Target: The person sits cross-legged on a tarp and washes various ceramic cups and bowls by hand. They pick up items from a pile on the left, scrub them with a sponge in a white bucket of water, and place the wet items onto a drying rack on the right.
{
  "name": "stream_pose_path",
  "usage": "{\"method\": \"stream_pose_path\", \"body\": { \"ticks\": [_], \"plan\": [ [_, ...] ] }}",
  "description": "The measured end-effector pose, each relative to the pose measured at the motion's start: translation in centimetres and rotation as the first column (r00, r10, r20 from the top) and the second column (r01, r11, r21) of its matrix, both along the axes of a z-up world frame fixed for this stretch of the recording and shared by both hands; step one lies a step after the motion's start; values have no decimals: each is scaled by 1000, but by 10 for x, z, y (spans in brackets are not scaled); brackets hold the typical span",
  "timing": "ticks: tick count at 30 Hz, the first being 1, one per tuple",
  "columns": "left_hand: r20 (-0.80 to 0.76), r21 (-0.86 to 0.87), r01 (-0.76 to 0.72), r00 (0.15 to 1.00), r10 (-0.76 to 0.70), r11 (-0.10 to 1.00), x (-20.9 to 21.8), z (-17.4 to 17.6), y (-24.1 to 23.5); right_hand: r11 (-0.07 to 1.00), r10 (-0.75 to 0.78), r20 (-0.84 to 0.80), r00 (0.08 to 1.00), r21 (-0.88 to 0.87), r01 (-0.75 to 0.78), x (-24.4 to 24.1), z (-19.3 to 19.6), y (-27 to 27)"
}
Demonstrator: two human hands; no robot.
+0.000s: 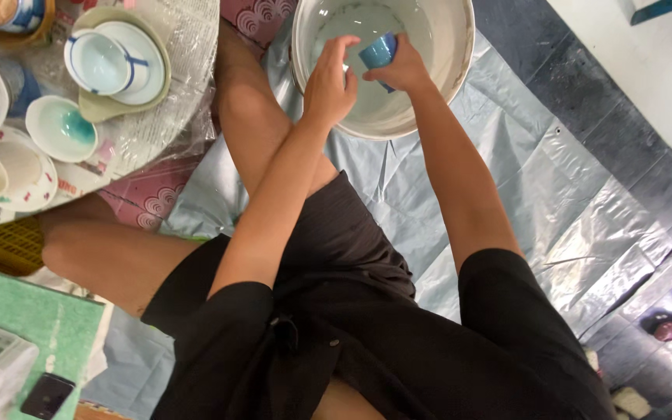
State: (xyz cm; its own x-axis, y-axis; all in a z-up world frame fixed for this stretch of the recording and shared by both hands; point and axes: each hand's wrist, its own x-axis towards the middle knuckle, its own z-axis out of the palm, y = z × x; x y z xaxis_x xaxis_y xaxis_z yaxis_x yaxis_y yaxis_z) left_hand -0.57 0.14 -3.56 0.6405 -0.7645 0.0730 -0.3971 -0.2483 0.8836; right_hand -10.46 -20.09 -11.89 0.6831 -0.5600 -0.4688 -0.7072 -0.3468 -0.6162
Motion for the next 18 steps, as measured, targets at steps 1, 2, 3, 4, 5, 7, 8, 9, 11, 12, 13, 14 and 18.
{"method": "stream_pose_path", "body": {
  "ticks": [1, 2, 3, 4, 5, 7, 8, 9, 11, 12, 13, 14, 18],
  "plan": [
    [-2, -40, -22, 1000, 22, 999, 0, 2, -1, 1000, 7, -34, 999, -15, -8, 3, -14, -1],
    [-5, -80, -44, 999, 44, 996, 0, 4, -1, 999, 14, -67, 998, -29, -16, 5, -26, -1],
    [-4, -124, -69, 998, 69, 990, 3, 5, -4, 999, 24, -97, 995, -46, -28, 9, -37, -2],
    [-19, -114, -68, 998, 66, 991, 5, 6, -5, 993, 38, -146, 989, -101, -53, 11, -45, 0],
    [-37, -100, -70, 997, 66, 993, 5, 7, -6, 985, 52, -197, 979, -152, -83, 10, -51, 4],
    [-46, -82, -70, 997, 66, 994, 5, 6, -7, 974, 48, -239, 970, -204, -99, 12, -56, 9],
    [-39, -77, -69, 997, 66, 995, 4, 6, -7, 975, 34, -229, 973, -208, -83, 13, -57, 11],
    [-33, -71, -69, 997, 66, 995, 3, 5, -8, 975, 20, -221, 975, -212, -68, 11, -56, 13],
    [-27, -44, -63, 998, 62, 997, 3, 4, -8, 983, 60, -67, 996, -171, -71, 9, -52, 11],
    [-24, -31, -60, 998, 59, 998, 2, 4, -8, 986, 76, 12, 997, -152, -74, 6, -49, 9],
    [-34, -11, -57, 998, 56, 998, 3, 3, -8, 987, 116, 115, 986, -125, -102, 6, -44, 7],
    [-45, 9, -53, 998, 53, 999, 3, 3, -8, 986, 153, 218, 964, -101, -133, 6, -38, 5],
    [28, -55, -40, 999, 41, 998, 4, 4, -6, 991, 111, 469, 876, 11, -131, 10, 2, 13]
  ]
}}
